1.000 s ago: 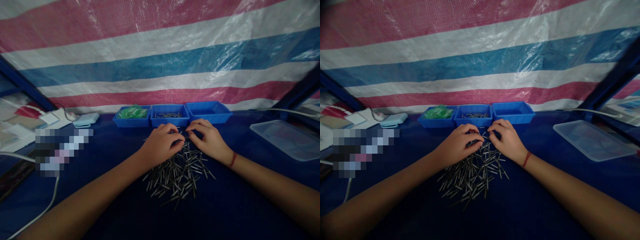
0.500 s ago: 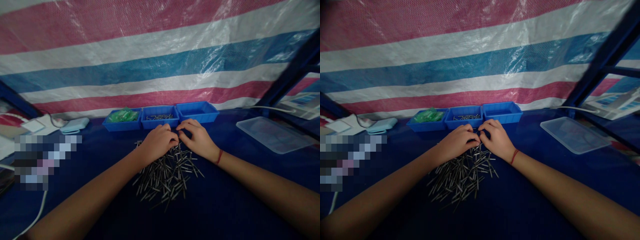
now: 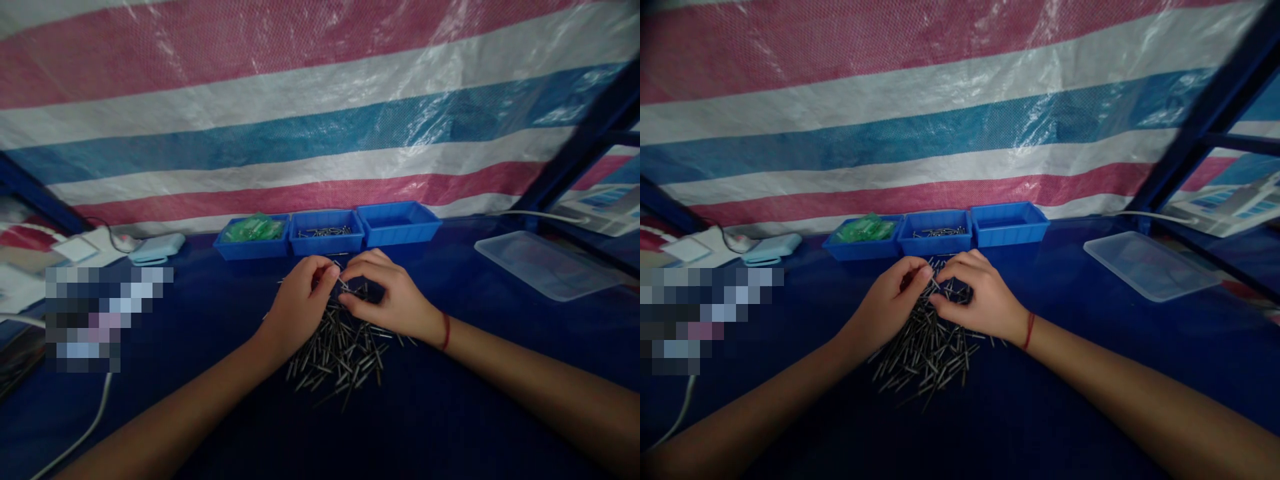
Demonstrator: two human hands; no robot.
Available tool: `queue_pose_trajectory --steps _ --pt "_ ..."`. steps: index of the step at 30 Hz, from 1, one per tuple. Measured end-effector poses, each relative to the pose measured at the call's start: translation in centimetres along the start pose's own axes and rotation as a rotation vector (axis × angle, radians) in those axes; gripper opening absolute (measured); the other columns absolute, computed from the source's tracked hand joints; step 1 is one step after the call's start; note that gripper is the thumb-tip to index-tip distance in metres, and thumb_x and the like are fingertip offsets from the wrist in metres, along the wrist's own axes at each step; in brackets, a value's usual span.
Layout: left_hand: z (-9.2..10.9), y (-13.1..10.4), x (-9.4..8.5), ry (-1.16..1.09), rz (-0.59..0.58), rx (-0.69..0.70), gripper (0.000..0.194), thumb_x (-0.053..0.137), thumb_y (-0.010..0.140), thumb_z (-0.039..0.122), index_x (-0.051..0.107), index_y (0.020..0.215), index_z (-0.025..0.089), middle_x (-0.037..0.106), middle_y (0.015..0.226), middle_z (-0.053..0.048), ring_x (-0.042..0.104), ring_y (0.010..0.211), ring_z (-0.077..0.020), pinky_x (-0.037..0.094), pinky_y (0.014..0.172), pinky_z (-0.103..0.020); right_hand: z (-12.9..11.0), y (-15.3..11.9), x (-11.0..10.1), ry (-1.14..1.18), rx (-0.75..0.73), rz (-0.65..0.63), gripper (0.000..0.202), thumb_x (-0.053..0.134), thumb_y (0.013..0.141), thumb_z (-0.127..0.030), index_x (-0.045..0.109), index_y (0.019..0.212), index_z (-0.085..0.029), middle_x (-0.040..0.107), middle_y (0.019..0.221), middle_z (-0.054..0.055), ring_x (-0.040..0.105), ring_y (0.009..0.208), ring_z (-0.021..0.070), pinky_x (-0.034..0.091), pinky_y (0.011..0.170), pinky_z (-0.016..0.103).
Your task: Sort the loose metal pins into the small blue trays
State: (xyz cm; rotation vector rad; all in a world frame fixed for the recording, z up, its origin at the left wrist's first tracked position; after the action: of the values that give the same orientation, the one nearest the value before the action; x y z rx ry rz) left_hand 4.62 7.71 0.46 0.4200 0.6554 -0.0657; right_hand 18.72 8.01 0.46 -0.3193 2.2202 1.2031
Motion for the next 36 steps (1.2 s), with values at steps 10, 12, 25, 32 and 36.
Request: queue_pose_trajectory --steps 10,12,25,32,36 --pt "0.2 -1.6 -0.4 0.026 -0.012 0.135 0.008 0.048 0.089 0.024 0.053 0.085 0.018 0.057 0.084 -0.003 0.053 0.08 -0.0158 0.044 0.073 -0.031 -0.6 -0.4 -0.1 0.073 0.052 0.082 0.005 0.059 0.08 -0.017 0.062 0.083 -0.02 0.062 0.08 0.002 0.057 0.079 0.015 0.046 0.072 0.031" --pt "0.2 -1.6 -0.3 0.034 -0.023 0.181 0.008 0.047 0.089 0.022 0.054 0.089 0.018 0.057 0.089 -0.004 0.053 0.084 -0.0163 0.044 0.076 -0.031 -0.4 -0.5 -0.1 0.111 0.08 0.084 0.006 0.059 0.081 -0.017 0.063 0.085 -0.02 0.062 0.082 0.003 0.058 0.079 0.0144 0.046 0.071 0.03" --pt "0.3 -1.9 0.1 0.018 -0.031 0.201 0.005 0.049 0.088 0.02 0.053 0.086 0.019 0.055 0.091 -0.005 0.053 0.089 -0.0173 0.043 0.082 -0.034 0.0 -0.9 0.1 0.282 0.246 0.151 0.004 0.063 0.079 -0.025 0.062 0.079 -0.021 0.06 0.076 0.001 0.057 0.07 0.0138 0.046 0.061 0.029" --pt "0.5 -2.0 -0.1 0.066 0.039 0.204 0.002 0.053 0.084 0.019 0.051 0.086 0.019 0.054 0.094 -0.005 0.052 0.093 -0.0186 0.042 0.084 -0.035 -0.3 -0.7 0.0 0.258 0.22 0.143 0.003 0.06 0.08 -0.02 0.062 0.083 -0.021 0.058 0.075 0.001 0.055 0.069 0.013 0.045 0.06 0.028" --pt "0.6 -2.1 -0.4 0.09 0.114 0.234 0.005 0.054 0.083 0.018 0.051 0.087 0.02 0.053 0.093 -0.004 0.051 0.092 -0.0184 0.042 0.083 -0.036 -0.1 -0.8 0.0 0.256 0.219 0.129 0.005 0.059 0.08 -0.02 0.062 0.084 -0.021 0.055 0.074 0.0 0.052 0.065 0.0124 0.044 0.057 0.028"
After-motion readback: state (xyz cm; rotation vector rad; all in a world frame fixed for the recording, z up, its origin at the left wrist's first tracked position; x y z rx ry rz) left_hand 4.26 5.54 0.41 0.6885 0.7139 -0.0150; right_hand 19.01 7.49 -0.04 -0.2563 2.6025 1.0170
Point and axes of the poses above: each hand's wrist, its own y-axis towards the middle knuckle, its own x-axis out of the palm, z = x × y, the point moved 4 cm from there along y, towards the middle knuckle
